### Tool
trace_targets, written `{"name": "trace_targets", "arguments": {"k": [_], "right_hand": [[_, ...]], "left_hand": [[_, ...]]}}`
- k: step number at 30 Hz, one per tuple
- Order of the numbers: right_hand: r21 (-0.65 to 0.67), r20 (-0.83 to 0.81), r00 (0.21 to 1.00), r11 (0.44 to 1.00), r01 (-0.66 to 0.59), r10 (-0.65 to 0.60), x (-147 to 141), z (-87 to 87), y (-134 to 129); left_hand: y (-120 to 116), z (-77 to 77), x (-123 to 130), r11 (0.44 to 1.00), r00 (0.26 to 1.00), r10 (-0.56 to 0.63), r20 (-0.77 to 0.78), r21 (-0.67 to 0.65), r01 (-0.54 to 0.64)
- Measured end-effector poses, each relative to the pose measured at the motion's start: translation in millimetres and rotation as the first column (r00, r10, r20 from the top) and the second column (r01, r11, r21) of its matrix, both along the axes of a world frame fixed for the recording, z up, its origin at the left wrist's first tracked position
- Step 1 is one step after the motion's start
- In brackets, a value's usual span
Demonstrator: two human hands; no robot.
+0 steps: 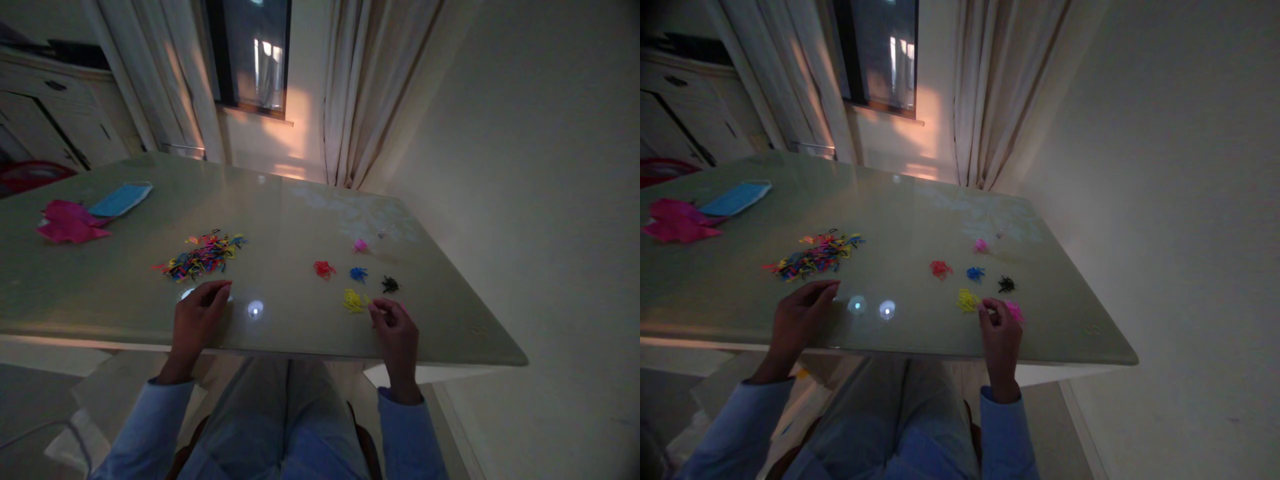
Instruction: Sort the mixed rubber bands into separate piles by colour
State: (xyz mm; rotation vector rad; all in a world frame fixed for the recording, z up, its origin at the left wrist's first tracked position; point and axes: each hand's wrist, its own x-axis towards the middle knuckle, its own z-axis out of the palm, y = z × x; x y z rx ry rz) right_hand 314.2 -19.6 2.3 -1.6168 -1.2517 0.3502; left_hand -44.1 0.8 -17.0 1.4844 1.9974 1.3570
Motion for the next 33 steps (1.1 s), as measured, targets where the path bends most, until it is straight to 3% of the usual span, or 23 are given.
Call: {"name": "trace_targets", "arguments": {"k": [6, 14, 21, 25, 29, 33], "right_hand": [[-0.022, 0.172, 0.985, 0.999, -0.033, 0.036, 1, -7.5, 4], [-0.043, 0.182, 0.982, 0.998, -0.045, 0.053, 5, -13.6, 9], [0.016, 0.206, 0.976, 0.998, -0.068, 0.064, -6, -6.0, -4], [0.037, 0.197, 0.948, 0.964, -0.262, 0.25, -41, 1.3, -12], [0.03, 0.193, 0.856, 0.869, -0.494, 0.48, -82, 3.3, -7], [0.025, 0.156, 0.778, 0.785, -0.619, 0.609, -109, -5.8, 7]], "left_hand": [[0, -1.6, 0, 1.0, 1.0, -0.005, -0.002, 0.029, 0.005], [-1, -1.4, 0, 1.0, 1.0, -0.021, 0.009, 0.009, 0.021], [0, -1.4, 1, 1.0, 1.0, -0.014, 0.006, 0.017, 0.014], [-1, -0.5, 3, 0.999, 1.0, -0.029, 0.0, 0.032, 0.029], [0, -2.9, 2, 0.998, 0.998, -0.057, 0.007, 0.041, 0.056], [0, -5.3, 2, 0.997, 0.998, -0.069, 0.014, 0.047, 0.068]]}}
